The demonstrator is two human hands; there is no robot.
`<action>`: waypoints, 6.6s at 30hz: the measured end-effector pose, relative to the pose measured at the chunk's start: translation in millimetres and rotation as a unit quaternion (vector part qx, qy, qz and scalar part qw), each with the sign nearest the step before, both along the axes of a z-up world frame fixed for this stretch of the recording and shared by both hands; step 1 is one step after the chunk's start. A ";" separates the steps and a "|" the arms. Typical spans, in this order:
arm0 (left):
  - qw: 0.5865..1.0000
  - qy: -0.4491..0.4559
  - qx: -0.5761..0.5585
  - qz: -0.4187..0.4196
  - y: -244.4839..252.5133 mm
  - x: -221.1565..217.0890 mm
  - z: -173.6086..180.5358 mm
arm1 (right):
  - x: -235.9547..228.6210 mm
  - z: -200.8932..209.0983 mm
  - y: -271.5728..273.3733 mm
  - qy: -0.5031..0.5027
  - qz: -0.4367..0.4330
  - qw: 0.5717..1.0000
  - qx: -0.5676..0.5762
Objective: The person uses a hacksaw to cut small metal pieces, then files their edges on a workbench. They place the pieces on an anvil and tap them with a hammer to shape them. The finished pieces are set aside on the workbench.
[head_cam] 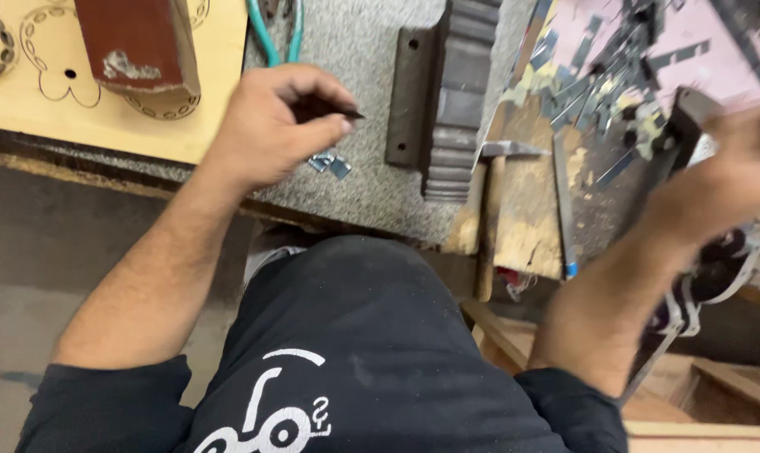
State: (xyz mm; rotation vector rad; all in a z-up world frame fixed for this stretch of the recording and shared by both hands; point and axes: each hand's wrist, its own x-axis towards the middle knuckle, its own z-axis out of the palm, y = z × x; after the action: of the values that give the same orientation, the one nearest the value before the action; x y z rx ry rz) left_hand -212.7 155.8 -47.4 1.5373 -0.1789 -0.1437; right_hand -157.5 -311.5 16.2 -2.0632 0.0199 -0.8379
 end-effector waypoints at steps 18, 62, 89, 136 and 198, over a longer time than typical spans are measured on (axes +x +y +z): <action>0.984 0.094 0.153 -0.022 14.8 -56.2 -96.8 | -141.4 -120.8 255.3 0.325 0.214 0.918 -0.081; 0.957 0.291 0.017 0.007 -252.1 -238.5 -124.0 | -203.6 -188.6 1.9 0.253 0.166 0.947 -0.113; 0.908 0.365 -0.188 0.090 -428.2 -200.6 -219.8 | -379.5 -219.4 -162.5 0.444 0.053 0.895 0.003; 0.861 0.356 -0.254 0.261 -482.5 -197.0 -224.0 | -355.1 -222.7 -137.8 0.278 0.178 0.931 -0.156; 0.937 0.335 -0.098 -0.026 -419.4 -230.8 -152.7 | -332.3 -190.1 -125.0 0.333 0.189 0.895 0.228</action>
State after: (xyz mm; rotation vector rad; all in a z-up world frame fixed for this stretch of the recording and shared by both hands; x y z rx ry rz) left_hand -443.5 -263.5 -200.1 1.2094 0.3021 -0.6622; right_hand -489.8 -436.5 -173.9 -1.7240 0.1690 0.1348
